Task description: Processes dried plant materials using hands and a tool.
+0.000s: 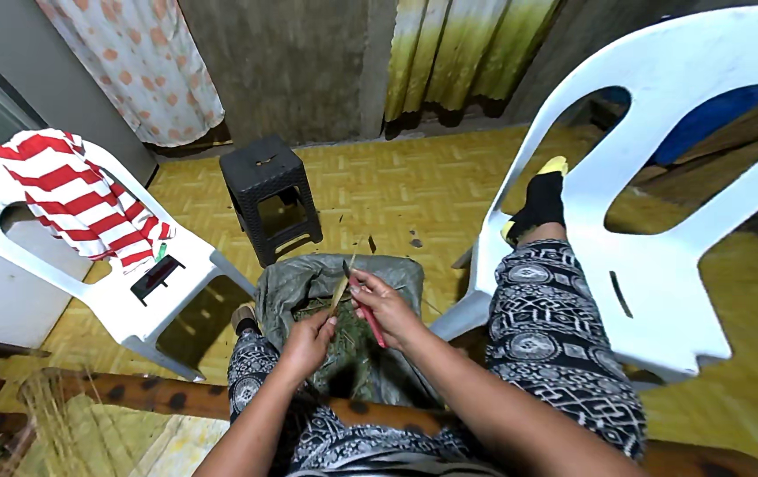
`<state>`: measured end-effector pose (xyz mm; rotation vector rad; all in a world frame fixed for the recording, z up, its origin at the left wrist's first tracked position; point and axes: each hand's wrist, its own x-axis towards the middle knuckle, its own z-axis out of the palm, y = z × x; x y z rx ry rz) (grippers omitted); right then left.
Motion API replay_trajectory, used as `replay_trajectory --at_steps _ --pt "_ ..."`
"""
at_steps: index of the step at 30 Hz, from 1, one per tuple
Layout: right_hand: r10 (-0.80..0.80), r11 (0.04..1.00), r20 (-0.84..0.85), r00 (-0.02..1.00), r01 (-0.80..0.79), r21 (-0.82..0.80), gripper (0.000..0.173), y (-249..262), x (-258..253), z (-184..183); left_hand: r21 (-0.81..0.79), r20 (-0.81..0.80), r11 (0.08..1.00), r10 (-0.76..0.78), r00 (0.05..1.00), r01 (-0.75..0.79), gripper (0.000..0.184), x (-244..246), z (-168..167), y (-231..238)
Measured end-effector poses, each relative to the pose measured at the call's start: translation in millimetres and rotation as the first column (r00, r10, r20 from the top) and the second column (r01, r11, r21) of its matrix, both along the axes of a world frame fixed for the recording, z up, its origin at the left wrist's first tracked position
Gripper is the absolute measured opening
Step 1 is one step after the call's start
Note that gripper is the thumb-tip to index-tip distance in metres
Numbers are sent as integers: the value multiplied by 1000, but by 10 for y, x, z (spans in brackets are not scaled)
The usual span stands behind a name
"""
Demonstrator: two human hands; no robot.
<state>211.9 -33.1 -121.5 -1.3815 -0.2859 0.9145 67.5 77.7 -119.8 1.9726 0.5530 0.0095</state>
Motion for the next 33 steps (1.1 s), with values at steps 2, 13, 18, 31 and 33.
replay_trajectory --at_steps 2,13,18,31,33 --pt "-29 999 -10 1000 29 16 40 4 26 10 -50 4 999 3 1000 -3 34 4 7 10" --pt "-137 987 -111 984 145 66 36 14 290 78 -80 -52 996 -38 998 34 32 -25 154 57" --pt "-159 983 -255 954 176 43 37 -7 437 57 48 -189 991 -113 975 124 35 -97 261 138" --pt "49 978 -185 982 -85 -193 38 -164 431 -476 174 -450 959 -125 884 224 36 -348 135 363" --pt "48 965 -142 989 -82 -249 39 -192 409 -602 224 -518 940 -107 848 256 37 -337 107 370"
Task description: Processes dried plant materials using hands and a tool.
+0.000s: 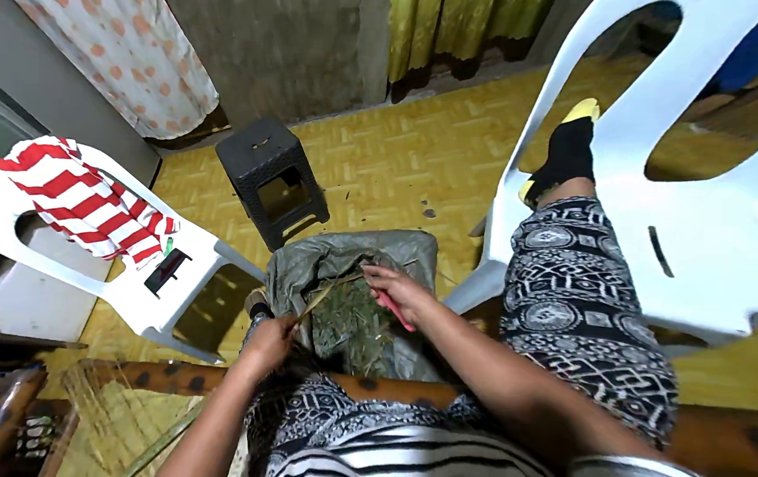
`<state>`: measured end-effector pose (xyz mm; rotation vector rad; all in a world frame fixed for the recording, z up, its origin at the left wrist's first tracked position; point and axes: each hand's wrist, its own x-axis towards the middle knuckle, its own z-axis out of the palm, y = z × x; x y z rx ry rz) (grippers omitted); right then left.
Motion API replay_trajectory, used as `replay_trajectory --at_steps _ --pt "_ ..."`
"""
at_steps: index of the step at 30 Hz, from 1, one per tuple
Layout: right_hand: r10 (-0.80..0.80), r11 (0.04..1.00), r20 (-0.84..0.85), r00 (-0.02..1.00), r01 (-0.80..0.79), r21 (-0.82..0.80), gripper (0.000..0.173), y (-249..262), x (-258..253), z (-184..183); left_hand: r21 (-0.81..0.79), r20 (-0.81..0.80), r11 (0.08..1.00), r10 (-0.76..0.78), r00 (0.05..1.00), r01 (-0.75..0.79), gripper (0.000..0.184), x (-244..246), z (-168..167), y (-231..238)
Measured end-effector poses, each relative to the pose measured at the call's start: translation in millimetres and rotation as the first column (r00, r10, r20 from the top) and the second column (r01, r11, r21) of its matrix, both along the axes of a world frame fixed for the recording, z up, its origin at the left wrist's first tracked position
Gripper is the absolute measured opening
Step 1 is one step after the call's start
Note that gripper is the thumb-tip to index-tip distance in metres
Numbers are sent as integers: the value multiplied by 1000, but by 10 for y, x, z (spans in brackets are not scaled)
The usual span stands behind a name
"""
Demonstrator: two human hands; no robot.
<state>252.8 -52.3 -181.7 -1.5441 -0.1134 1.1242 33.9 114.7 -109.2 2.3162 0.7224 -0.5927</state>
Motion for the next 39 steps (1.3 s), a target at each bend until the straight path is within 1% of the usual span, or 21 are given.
replay_trajectory --at_steps 2,4,7,10,15,19,25,27,31,32,33,35,37,39 --pt "1 1000 5 1000 -1 -29 41 -52 5 -80 63 -63 998 2 998 2 38 6 -40 -16" --pt "36 999 -30 999 -37 -18 42 -74 -41 -60 124 -91 992 9 996 2 37 28 -97 -51" --pt "120 993 -82 989 -117 33 45 -52 -226 55 176 -83 984 24 996 -9 39 96 -172 -184" --pt "161 986 -105 981 -155 59 43 -11 -378 84 229 -103 973 28 994 -4 40 185 -211 -323" --pt "188 982 -48 981 -187 7 37 25 -413 57 318 -74 948 -7 997 30 40 238 -254 -473" --pt "220 975 24 975 -218 -51 38 35 -396 63 339 -43 940 -33 999 46 40 240 -281 -511" --pt "244 967 94 965 -235 -99 39 38 -362 -11 325 -57 944 -35 998 51 41 233 -312 -526" --pt "216 971 115 970 -201 -129 42 36 -305 -61 313 -49 949 -32 998 46 41 208 -327 -518" --pt "122 982 121 985 -102 -158 40 6 -192 -154 256 -31 967 7 999 1 40 163 -341 -474" --pt "124 983 123 985 -105 -148 40 4 -212 -144 237 -42 971 19 999 -8 41 167 -343 -462" --pt "160 980 143 977 -141 -138 41 1 -253 -123 221 -54 975 27 998 -14 40 178 -350 -453" --pt "325 943 236 916 -295 -153 44 -1 -361 -47 183 -68 983 35 997 -22 39 221 -378 -436" --pt "516 857 360 777 -464 -224 46 2 -480 41 151 -46 988 43 998 -35 38 268 -420 -418" --pt "616 785 482 623 -537 -310 48 -2 -621 66 124 -33 991 44 998 -40 39 319 -426 -406"
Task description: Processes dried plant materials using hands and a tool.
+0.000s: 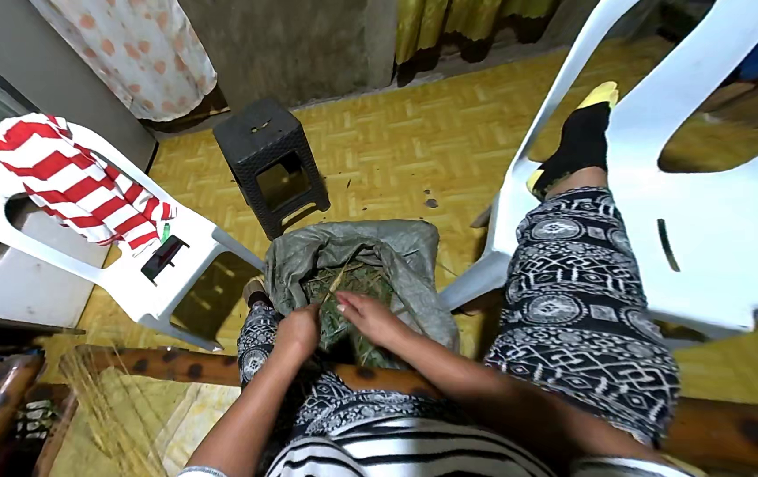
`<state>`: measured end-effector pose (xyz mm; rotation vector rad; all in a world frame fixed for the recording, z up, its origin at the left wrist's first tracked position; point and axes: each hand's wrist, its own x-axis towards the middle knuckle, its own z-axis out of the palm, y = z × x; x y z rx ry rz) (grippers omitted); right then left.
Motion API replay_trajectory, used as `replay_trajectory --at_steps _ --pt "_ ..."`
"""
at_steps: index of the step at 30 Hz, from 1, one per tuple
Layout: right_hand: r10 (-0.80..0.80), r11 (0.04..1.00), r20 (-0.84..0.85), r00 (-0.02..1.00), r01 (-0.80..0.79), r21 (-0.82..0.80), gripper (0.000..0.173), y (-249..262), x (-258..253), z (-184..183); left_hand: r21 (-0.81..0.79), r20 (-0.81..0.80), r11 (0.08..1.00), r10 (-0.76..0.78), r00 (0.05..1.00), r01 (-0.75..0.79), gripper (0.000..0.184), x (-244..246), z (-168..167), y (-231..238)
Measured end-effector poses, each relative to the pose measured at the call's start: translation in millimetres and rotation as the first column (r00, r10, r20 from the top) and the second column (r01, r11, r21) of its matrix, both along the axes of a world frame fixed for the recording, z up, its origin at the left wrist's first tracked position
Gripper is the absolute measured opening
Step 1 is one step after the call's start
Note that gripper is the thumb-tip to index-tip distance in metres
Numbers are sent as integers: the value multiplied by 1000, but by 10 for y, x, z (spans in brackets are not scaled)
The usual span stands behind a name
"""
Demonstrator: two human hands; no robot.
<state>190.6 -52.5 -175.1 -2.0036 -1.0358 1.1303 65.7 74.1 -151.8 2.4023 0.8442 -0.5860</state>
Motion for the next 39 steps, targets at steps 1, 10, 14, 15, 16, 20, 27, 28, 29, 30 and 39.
replay_trajectory --at_steps 1,10,14,15,16,20,27,28,29,30,39 --pt "31 999 58 998 -31 -9 48 -5 -70 23 -9 3 1000 0 1000 0 39 26 6 -1" --pt "32 996 231 972 -12 -87 50 -7 -178 -22 -24 2 1000 3 1000 -3 40 103 -19 -29" --pt "24 992 266 964 10 -124 49 -7 -108 -55 -27 -33 1000 -1 999 0 40 73 -22 -23" --pt "16 992 273 962 19 -123 49 -9 -93 -63 -28 -43 1000 -3 999 1 39 57 -27 -20" --pt "14 992 279 960 22 -126 49 -11 -79 -68 -24 -47 1000 -6 999 5 39 39 -37 -17" --pt "10 988 303 953 36 -148 49 -1 -27 -103 6 -74 1000 -6 997 6 38 -30 -28 -23" --pt "-142 967 290 946 196 -166 47 -44 290 -229 -3 -59 1000 3 998 -3 39 -182 7 21" --pt "-180 962 271 946 227 -153 47 -62 327 -240 -13 -61 1000 7 998 -8 39 -193 1 38" --pt "-207 960 250 946 245 -134 47 -76 340 -245 -24 -62 1000 13 998 -15 40 -200 -3 52" --pt "-217 963 229 949 246 -109 48 -86 328 -244 -35 -64 999 19 998 -22 40 -198 -5 64" --pt "-110 993 152 982 115 -24 46 -100 62 -306 -296 41 949 125 991 -107 37 -182 -85 124"
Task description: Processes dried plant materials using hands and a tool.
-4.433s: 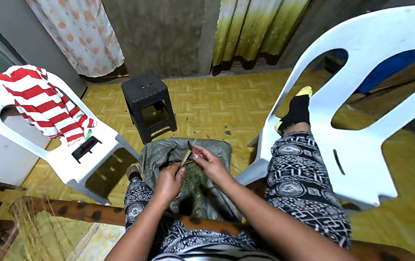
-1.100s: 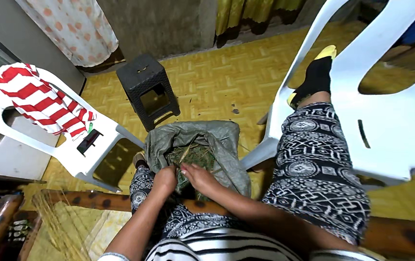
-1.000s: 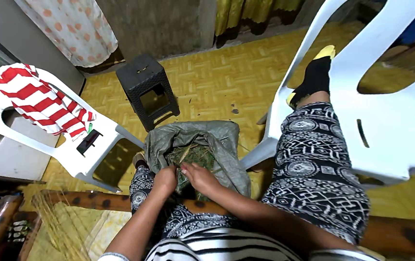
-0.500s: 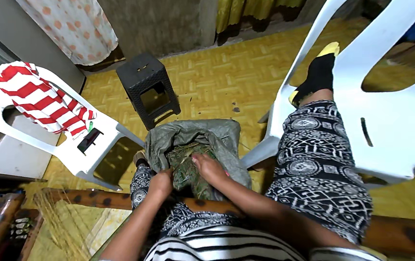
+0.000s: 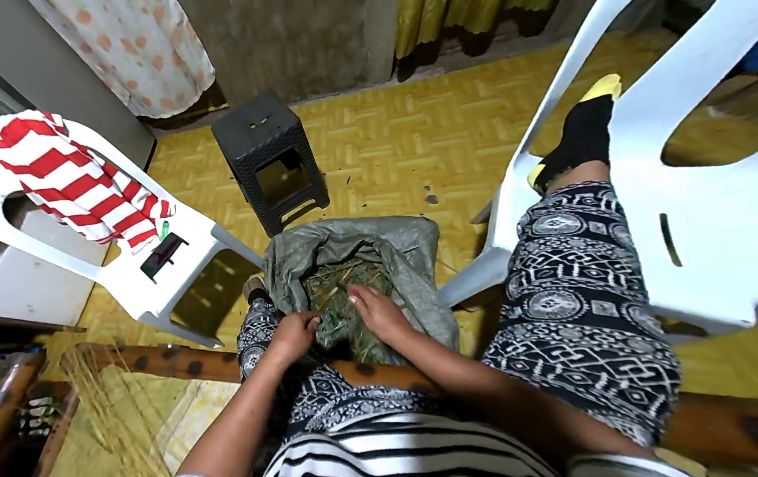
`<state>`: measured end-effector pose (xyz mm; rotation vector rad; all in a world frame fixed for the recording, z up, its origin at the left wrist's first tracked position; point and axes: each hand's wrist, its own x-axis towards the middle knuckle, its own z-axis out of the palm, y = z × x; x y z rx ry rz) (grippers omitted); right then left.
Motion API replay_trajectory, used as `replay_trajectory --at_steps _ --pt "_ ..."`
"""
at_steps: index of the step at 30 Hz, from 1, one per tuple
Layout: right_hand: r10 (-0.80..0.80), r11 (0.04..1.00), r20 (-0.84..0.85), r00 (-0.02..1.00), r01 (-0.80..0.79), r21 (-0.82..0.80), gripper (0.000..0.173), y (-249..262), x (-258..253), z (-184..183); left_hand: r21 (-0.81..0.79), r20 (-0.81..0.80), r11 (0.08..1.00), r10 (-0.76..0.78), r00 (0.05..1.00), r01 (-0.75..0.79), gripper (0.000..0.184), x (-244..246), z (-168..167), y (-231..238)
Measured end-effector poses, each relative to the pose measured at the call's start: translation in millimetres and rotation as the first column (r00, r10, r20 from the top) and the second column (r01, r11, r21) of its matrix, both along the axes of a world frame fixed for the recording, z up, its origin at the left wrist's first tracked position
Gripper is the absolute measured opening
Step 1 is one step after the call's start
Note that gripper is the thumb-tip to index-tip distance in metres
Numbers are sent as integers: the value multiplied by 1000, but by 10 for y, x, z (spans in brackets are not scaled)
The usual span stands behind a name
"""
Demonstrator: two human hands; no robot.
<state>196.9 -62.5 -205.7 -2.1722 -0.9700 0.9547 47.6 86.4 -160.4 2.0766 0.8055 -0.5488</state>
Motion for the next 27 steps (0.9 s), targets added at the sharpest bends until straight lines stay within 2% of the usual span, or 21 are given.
replay_trajectory --at_steps 4,7,11,16,19,23,27 --pt "-139 990 23 990 139 -31 46 -7 169 -14 4 -9 1000 -9 1000 9 36 -35 5 14" --pt "-178 984 3 984 178 -17 47 -5 166 -16 16 -21 1000 -18 1000 18 37 -38 -9 16" --pt "-81 996 -15 997 81 21 46 -13 59 -1 74 -30 997 -30 999 33 37 -26 -11 -5" --pt "20 996 23 1000 -18 -90 47 29 -28 101 312 -143 942 -81 986 122 40 14 60 -137" --pt "41 986 60 997 -30 -165 48 58 -10 147 389 -166 908 -96 981 155 40 15 50 -192" --pt "38 979 86 996 -20 -202 47 73 20 133 388 -162 910 -90 983 147 40 12 45 -203" --pt "-83 968 88 993 101 -229 48 31 200 54 333 -129 934 -89 988 127 40 -34 15 -148"
